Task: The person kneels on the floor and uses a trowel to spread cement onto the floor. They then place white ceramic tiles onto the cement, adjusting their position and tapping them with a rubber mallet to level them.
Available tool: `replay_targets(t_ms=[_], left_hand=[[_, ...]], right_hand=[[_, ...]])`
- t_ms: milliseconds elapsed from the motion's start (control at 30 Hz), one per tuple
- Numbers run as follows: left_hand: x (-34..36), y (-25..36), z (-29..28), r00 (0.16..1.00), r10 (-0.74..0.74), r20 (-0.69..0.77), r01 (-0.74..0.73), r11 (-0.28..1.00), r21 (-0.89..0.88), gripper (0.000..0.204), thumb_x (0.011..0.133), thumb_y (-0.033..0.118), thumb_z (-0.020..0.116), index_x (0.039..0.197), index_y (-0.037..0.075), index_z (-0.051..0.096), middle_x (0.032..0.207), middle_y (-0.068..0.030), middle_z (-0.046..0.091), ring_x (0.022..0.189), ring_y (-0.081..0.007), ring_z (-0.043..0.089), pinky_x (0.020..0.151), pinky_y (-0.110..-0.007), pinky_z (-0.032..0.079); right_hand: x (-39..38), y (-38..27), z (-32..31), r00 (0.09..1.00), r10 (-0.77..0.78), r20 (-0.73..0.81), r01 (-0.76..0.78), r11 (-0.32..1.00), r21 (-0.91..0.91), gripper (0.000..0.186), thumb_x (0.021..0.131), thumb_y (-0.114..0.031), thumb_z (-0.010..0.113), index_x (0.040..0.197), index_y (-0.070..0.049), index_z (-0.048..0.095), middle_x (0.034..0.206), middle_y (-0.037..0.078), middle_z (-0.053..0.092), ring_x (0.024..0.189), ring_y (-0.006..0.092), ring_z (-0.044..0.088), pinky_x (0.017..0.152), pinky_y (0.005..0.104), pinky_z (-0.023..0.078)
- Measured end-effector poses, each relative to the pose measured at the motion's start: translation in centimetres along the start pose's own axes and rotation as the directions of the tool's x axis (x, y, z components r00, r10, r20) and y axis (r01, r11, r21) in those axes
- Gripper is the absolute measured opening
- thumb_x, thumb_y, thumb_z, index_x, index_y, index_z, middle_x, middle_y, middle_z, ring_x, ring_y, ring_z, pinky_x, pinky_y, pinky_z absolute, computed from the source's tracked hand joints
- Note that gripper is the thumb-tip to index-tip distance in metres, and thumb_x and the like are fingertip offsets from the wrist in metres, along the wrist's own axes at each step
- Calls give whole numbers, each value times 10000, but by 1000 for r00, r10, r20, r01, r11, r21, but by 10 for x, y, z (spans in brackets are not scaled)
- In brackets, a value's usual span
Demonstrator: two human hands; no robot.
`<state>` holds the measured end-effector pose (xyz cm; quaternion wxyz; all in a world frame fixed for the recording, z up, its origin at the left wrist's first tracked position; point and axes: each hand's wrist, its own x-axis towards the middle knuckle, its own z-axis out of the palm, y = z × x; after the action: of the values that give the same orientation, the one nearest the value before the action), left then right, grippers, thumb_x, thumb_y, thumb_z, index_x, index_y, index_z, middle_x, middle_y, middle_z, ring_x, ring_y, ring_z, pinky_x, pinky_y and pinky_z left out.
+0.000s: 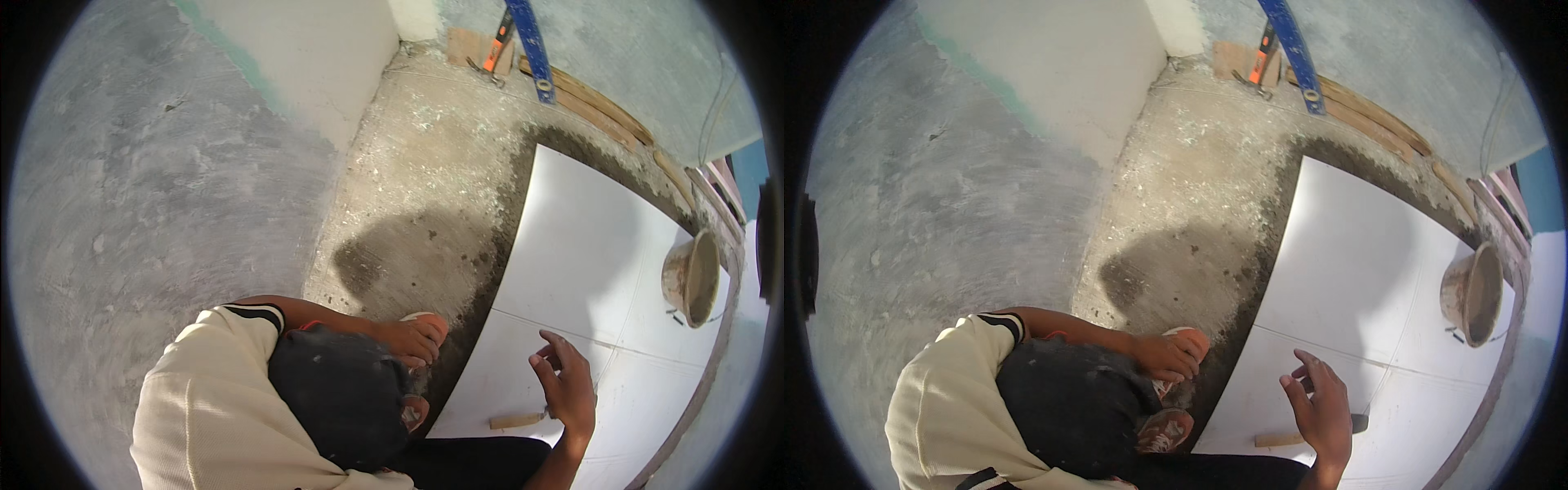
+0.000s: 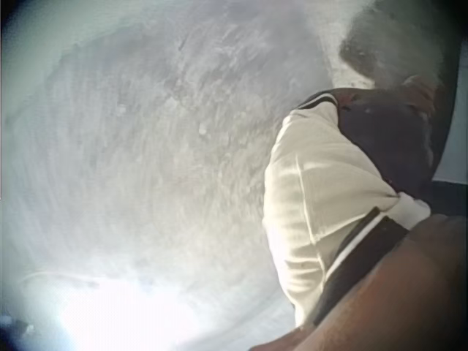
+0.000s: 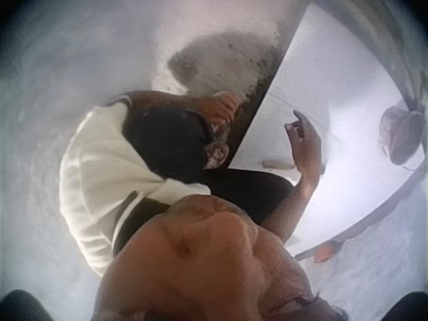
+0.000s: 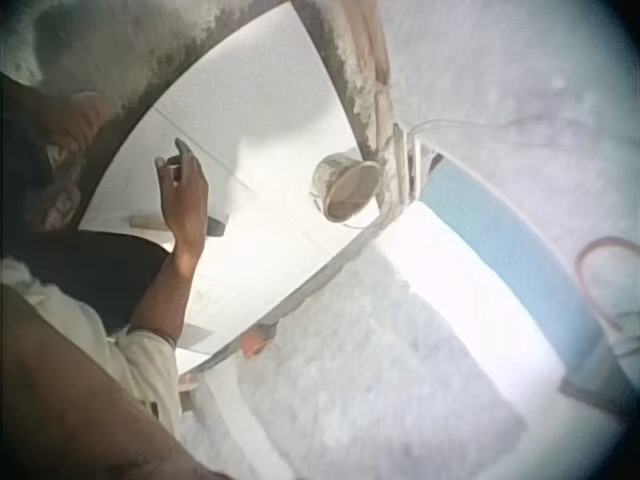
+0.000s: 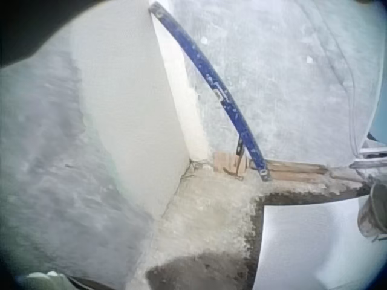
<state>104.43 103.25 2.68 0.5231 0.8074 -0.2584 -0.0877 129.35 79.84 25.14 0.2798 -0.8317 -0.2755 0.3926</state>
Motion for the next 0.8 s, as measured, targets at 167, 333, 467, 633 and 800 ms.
replay_targets(t_ms=[167,333,467,633,800], left_hand=[[1,2,-5,1000,4,8,-3,1000,-25,227,989,211,630,1093,42,741,1240,-89,681,1310,-309,513,1119,-475,389],[3,5,-8,1000,-9,30,10,999,-31,232,991,202,632,1101,29,739,1247,-98,678,1318,-306,505,1128,-475,374],[3,5,-7,1000,-10,27,11,999,-30,219,989,186,636,1097,26,740,1244,-99,680,1315,-306,509,1130,-477,370],[2,2,-7,1000,10,19,-9,1000,-25,224,988,184,638,1105,22,739,1245,-104,682,1309,-310,516,1127,-479,374],[4,3,-9,1000,4,30,-4,1000,-22,238,989,196,638,1112,18,738,1238,-107,685,1302,-312,524,1124,-483,378]], right_hand=[[-2,1,0,1000,-18,-5,18,1000,-6,436,961,-202,714,1329,13,624,987,165,697,793,241,697,728,346,552],[-1,3,1,1000,4,-2,-4,1000,6,451,967,-227,712,1340,9,621,996,167,692,805,239,688,746,352,552],[-1,2,0,1000,-3,7,3,1000,2,458,967,-228,715,1346,11,618,1001,167,692,804,236,684,756,353,552],[0,2,0,1000,26,6,-26,1000,12,457,965,-218,715,1349,9,617,999,167,692,792,235,681,754,353,552],[0,3,0,1000,8,13,-8,1000,-5,453,963,-205,714,1349,11,615,995,168,692,794,237,682,752,351,551]])
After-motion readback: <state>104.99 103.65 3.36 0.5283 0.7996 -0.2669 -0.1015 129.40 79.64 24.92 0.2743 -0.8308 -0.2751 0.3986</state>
